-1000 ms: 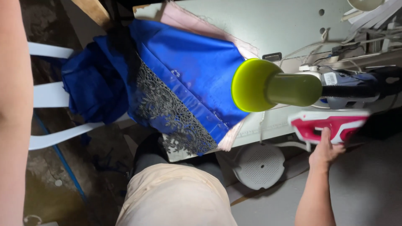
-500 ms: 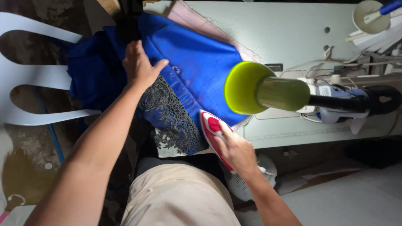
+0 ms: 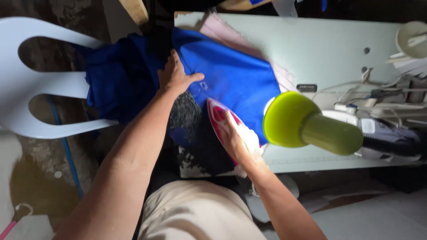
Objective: Ironing a blue fabric and carefully aligning a black lace trim on its surface
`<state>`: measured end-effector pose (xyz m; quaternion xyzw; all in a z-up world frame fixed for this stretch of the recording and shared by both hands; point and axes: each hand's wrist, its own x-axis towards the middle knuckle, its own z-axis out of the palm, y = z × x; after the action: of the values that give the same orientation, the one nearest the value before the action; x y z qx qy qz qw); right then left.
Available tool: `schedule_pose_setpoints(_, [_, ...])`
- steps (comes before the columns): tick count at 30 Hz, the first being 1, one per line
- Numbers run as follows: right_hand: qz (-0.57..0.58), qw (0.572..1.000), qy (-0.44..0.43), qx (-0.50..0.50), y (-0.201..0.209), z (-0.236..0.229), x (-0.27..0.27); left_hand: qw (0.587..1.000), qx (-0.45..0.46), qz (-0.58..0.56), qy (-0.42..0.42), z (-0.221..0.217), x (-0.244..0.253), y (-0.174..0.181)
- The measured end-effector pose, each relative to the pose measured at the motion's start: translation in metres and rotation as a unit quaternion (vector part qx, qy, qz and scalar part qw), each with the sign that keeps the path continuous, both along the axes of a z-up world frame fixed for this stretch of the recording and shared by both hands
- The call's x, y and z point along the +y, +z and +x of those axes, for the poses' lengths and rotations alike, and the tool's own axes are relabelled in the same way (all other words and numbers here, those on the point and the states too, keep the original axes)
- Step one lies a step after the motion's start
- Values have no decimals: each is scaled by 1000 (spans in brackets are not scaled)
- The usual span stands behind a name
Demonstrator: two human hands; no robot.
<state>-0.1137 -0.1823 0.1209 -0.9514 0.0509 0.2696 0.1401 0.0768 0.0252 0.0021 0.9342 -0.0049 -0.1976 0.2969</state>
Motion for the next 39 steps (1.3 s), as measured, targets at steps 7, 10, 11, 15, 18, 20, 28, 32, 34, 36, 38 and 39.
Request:
schedule_pose_setpoints(7, [12,1000,-17,1,11,37,22,1000,1,2,3,-1,4,-10])
schedule_pose_setpoints(10, [-3,999,-33,15,11,50,29,1000,2,-2,-4,-1,6,2])
schedule_pose_setpoints(11, [-19,999,-30,35,12,52,28,1000,14,-1,-2,-2,6,6])
schedule_pose_setpoints(15, [-23,997,-23,73,7,47,26,1000,31,-1,-5,10,15,-21])
schedule_pose_setpoints(18, [1,1000,-7,-17,5,61,39,998,51,-21,-8,9,16,-44])
schedule_pose_setpoints(20, [28,997,-25,-69,0,79,49,1000,20,21,4,10,10,-47])
schedule_pose_setpoints(28, [15,999,-31,-15,1,3,2,965,-230,-124,15,-68,-45,20])
schedule_pose_setpoints(32, [-14,997,-1,-80,-7,-60,-27,953,-212,21,-217,-123,-72,0])
schedule_pose_setpoints(34, [-20,997,-10,-75,-3,-79,-40,942,-223,56,-245,-120,-74,2])
schedule_pose_setpoints(36, [-17,998,-6,-58,4,-109,-52,934,-221,97,-263,-131,-73,7])
schedule_pose_setpoints(38, [-21,999,-24,-31,4,-122,-66,934,-172,117,-290,-124,-73,16])
schedule_pose_setpoints(39, [-20,999,-24,-32,-1,-122,-67,934,-173,118,-290,-123,-74,15])
